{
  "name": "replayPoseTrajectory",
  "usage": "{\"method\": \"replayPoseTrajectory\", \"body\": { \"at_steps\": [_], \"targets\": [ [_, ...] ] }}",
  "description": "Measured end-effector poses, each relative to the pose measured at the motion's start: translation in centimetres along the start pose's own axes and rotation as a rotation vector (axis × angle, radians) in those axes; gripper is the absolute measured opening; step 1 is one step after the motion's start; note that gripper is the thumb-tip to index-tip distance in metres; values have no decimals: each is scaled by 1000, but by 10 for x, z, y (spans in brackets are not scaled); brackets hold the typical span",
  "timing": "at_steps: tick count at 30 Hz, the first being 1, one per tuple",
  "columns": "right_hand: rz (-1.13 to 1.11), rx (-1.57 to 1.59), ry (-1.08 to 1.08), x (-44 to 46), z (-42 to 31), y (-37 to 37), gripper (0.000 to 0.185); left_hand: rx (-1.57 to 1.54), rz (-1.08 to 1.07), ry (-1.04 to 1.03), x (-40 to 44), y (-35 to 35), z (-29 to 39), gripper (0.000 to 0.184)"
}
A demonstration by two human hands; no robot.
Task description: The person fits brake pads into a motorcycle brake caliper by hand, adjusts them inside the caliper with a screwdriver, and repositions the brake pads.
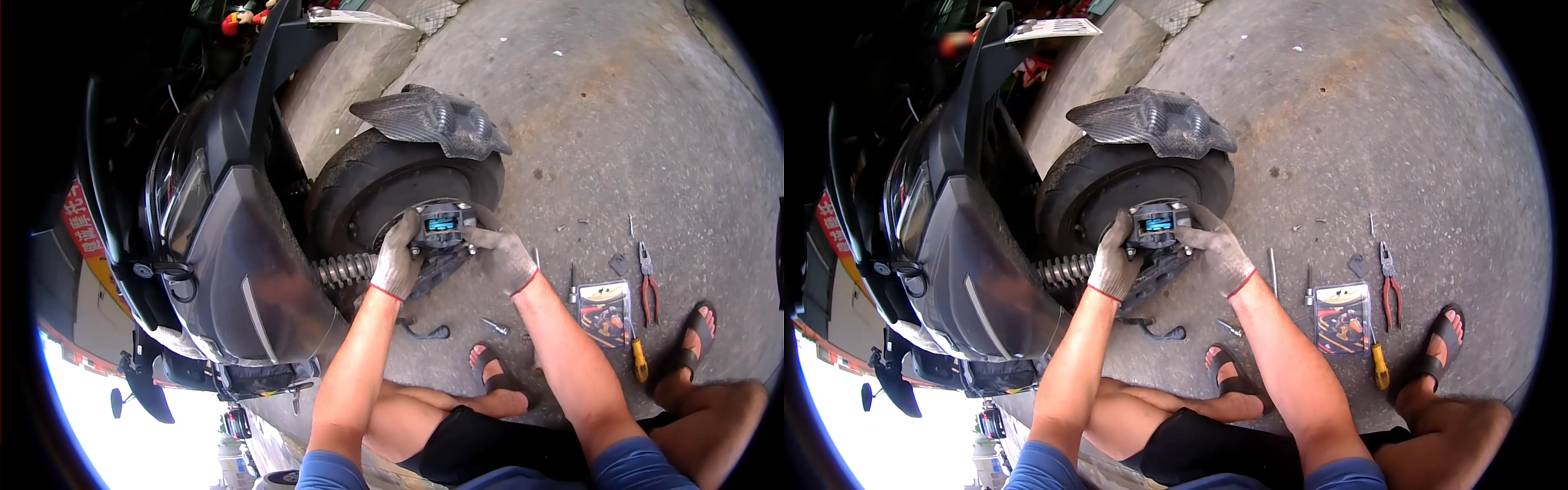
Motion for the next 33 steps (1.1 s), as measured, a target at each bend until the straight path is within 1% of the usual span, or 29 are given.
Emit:
{"method": "replayPoseTrajectory", "body": {
  "at_steps": [2, 5, 6, 8, 14, 16, 18, 20, 25, 33],
  "targets": [
    [-1, 51, 4, 4, 5, 8, 60, -9, -15, -19, 3, -1, -2, 45],
    [-8, 58, -11, 2, 4, 7, 61, 78, 51, -88, 0, -5, -1, 43],
    [4, 40, -7, 2, 4, 8, 62, 78, 52, -88, -3, -9, 2, 43],
    [9, 31, -5, 4, 8, 12, 61, 73, 148, -25, -10, -12, 4, 43],
    [56, -40, 48, 3, 8, 11, 61, 38, 103, -52, -5, -7, 0, 45],
    [44, -106, 88, 3, 6, 9, 62, 53, 97, -54, -6, -9, 1, 45],
    [58, -140, 90, 2, 5, 8, 64, -11, 94, -76, -3, -3, -2, 44],
    [75, -242, 98, 0, 1, 6, 66, -29, 63, -83, 0, -1, -3, 44],
    [67, -243, 92, -1, 0, 6, 70, -108, 61, -86, 1, 4, -7, 49],
    [40, -192, 25, -3, 5, 8, 72, -86, 27, -60, 2, 3, -12, 52]
  ]
}}
Point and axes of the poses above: each hand's wrist, its own x-axis towards the middle knuckle, its own y-axis out of the back of the hand, z = x × y, the point moved 7 cm from there along x, towards the middle knuckle, and after that the axes turned 3 degrees about -y, right-handed, at the moved point
